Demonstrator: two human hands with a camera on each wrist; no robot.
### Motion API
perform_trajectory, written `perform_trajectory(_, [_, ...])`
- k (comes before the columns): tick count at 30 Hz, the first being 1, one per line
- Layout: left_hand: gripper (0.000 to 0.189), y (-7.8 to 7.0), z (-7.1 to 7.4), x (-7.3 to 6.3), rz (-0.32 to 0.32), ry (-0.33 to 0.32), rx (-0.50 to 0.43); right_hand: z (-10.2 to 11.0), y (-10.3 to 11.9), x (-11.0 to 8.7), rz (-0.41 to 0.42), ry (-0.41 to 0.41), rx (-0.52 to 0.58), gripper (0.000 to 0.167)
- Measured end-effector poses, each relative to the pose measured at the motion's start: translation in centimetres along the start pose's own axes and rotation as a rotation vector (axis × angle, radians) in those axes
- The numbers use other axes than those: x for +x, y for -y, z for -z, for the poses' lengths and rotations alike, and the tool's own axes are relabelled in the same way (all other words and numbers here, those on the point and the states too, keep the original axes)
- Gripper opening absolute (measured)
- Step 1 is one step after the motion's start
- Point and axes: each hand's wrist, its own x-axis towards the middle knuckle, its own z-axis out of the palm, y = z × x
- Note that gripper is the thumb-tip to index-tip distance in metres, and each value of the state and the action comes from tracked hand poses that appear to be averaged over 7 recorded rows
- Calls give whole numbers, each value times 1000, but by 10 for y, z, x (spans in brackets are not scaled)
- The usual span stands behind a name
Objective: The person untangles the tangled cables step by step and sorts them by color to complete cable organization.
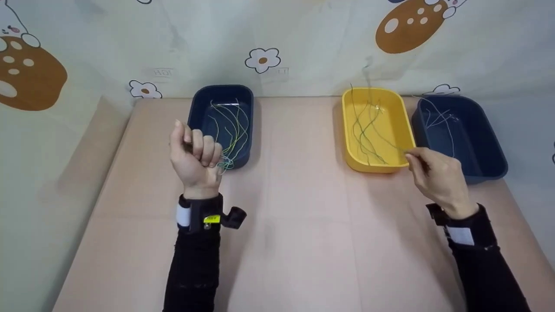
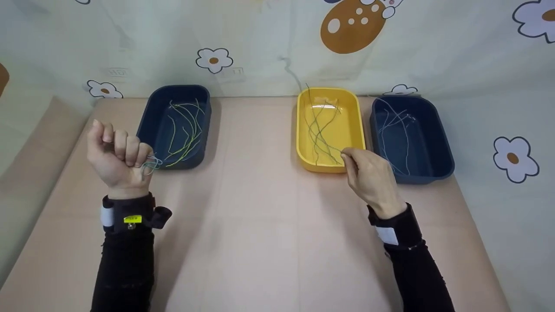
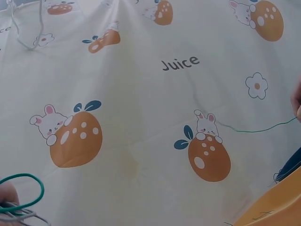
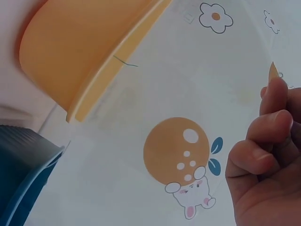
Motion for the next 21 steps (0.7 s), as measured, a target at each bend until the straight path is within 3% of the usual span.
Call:
perform_trajectory(3, [55,1,0,0,5,-8,2,2,2,3,-18,10,-25,4])
perform_trajectory(8, [54,2,-2,0,13,-17,21,3,4,11,-56,18,-56,10])
perform_trajectory(12, [53,3,-3,0,25,-13,24,3,3,16,-105,44,-64,5])
perform_trajectory(21, [54,8,-6,0,47,-13,25,-8,-1,27,-204,177,-99,8])
